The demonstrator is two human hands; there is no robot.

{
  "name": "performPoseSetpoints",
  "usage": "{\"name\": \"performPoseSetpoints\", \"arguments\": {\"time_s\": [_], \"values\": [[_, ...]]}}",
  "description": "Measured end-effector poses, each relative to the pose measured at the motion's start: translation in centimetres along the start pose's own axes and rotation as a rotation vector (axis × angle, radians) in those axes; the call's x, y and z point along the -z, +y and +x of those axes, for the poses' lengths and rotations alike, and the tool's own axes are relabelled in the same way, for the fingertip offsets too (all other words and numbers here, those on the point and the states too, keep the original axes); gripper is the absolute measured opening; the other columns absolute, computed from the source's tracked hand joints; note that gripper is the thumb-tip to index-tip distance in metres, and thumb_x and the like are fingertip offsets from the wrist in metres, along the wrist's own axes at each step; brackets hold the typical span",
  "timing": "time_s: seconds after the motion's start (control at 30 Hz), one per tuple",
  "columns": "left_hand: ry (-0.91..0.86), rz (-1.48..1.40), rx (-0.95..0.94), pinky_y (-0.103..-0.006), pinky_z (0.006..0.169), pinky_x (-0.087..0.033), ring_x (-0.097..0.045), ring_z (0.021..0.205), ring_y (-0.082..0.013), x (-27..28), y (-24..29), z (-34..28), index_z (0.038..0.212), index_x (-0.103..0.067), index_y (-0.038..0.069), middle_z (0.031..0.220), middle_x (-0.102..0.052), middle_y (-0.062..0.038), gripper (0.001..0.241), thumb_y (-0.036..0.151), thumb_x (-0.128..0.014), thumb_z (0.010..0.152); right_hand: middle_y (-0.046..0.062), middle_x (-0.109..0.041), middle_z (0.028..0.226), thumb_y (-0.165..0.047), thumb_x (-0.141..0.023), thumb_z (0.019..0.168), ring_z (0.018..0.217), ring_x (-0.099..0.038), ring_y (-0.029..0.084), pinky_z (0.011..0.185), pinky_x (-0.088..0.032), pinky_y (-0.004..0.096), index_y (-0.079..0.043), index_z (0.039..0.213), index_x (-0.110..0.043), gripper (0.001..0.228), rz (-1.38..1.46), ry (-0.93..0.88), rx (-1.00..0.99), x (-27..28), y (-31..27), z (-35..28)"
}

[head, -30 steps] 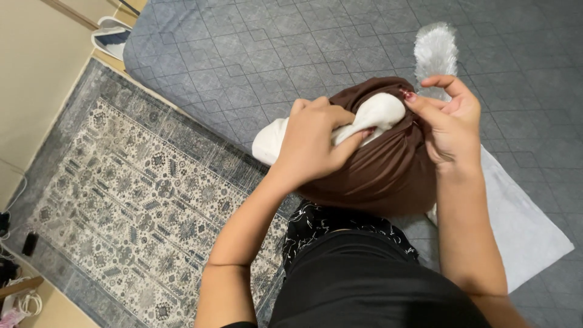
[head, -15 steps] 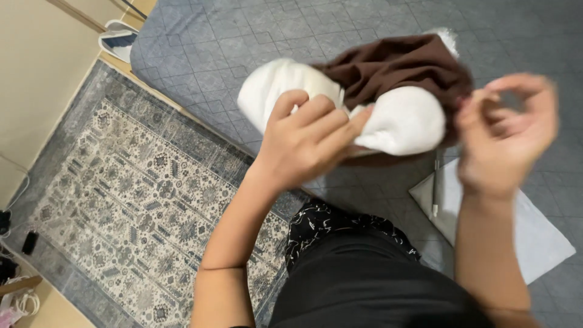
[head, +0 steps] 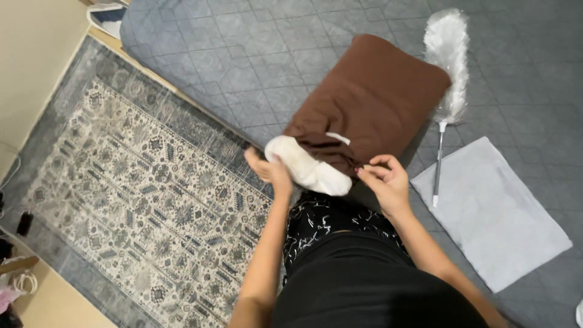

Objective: The person dusts a brown pillowcase with a duster, removes the pillow from the case, and then dusts the exposed white pillow. The person places the pillow on a nearby surface and returns to the bed to handle another pillow.

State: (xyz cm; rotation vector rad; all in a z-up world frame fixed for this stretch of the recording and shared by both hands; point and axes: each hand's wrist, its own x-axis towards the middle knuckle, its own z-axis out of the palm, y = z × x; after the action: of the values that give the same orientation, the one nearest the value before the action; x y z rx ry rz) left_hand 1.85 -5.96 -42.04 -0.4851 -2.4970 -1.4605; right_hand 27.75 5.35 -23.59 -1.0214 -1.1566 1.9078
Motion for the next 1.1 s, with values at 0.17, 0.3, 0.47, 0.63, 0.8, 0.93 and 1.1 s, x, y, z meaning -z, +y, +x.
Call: {"name": "performPoseSetpoints", "arguments": {"time_s": [0.17,0.3,0.47,0.63,0.8,0.93,1.1], "values": [[-0.587,-0.418,0.938,-0.0508,0.102,-0.047,-0.051,0.132,-0.0363,4.9,8.7,4.5,0.155,-0.014,0.005,0.153,-0.038,-0.026,0.117,0.065,-0.073,0.073,0.011,-0.070,0.110,0.003,-0.076,0.087,0.097,-0.069,0.013,0.086,-0.057,0.026,-0.002,0.119,-0.058,0.037,-0.112,-0.159,-0.033,1.4,0.3,-1.9],[-0.563,-0.049,0.610,-0.0413,0.101,-0.052,-0.067,0.120,-0.0352,2.8,5.1,0.1,0.137,-0.049,-0.005,0.131,-0.066,-0.029,0.098,0.060,-0.086,0.073,0.007,-0.068,0.112,-0.003,-0.076,0.086,0.100,-0.067,0.011,0.077,-0.058,0.026,-0.004,0.121,-0.061,0.038,-0.392,-0.222,-0.010,2.9,0.7,-2.8],[-0.418,-0.049,0.346,-0.0431,0.094,-0.053,-0.070,0.109,-0.0395,5.2,12.6,-1.3,0.140,-0.050,0.001,0.115,-0.070,-0.028,0.084,0.050,-0.082,0.080,0.009,-0.061,0.119,-0.007,-0.076,0.088,0.083,-0.068,0.014,0.066,-0.056,0.026,-0.002,0.116,-0.063,0.030,-0.620,0.245,0.187,1.9,-1.2,-1.9],[-0.332,-0.147,0.041,-0.0447,0.089,-0.055,-0.071,0.102,-0.0411,6.9,18.3,0.5,0.132,-0.055,0.001,0.111,-0.071,-0.025,0.065,0.035,-0.082,0.083,0.011,-0.066,0.119,-0.012,-0.076,0.097,0.090,-0.067,0.019,0.077,-0.055,0.030,-0.001,0.117,-0.069,0.023,-0.820,0.050,0.447,-2.0,-5.0,1.2],[-0.319,-0.224,-0.143,-0.0411,0.085,-0.058,-0.074,0.098,-0.0383,7.3,21.8,2.4,0.119,-0.063,0.003,0.106,-0.072,-0.020,0.036,0.024,-0.075,0.093,0.018,-0.058,0.126,-0.013,-0.075,0.090,0.112,-0.062,0.039,0.096,-0.053,0.046,0.000,0.127,-0.058,0.042,-0.916,-0.098,0.865,-8.6,-6.6,3.0],[-0.367,-0.187,-0.220,-0.0408,0.082,-0.058,-0.073,0.094,-0.0377,8.4,23.5,3.1,0.114,-0.066,0.004,0.104,-0.072,-0.019,0.026,0.020,-0.073,0.095,0.020,-0.055,0.120,-0.010,-0.074,0.089,0.107,-0.060,0.040,0.093,-0.053,0.046,-0.001,0.124,-0.054,0.041,-1.030,-0.018,0.882,-8.6,-5.9,5.6],[-0.440,-0.116,-0.246,-0.0419,0.080,-0.059,-0.073,0.096,-0.0369,9.2,25.1,3.7,0.115,-0.069,0.004,0.106,-0.074,-0.018,0.025,0.012,-0.068,0.092,0.015,-0.064,0.107,-0.001,-0.065,0.084,0.092,-0.068,0.035,0.079,-0.056,0.046,-0.006,0.119,-0.059,0.036,-1.077,-0.009,0.661,-7.3,-6.8,9.8]]}}
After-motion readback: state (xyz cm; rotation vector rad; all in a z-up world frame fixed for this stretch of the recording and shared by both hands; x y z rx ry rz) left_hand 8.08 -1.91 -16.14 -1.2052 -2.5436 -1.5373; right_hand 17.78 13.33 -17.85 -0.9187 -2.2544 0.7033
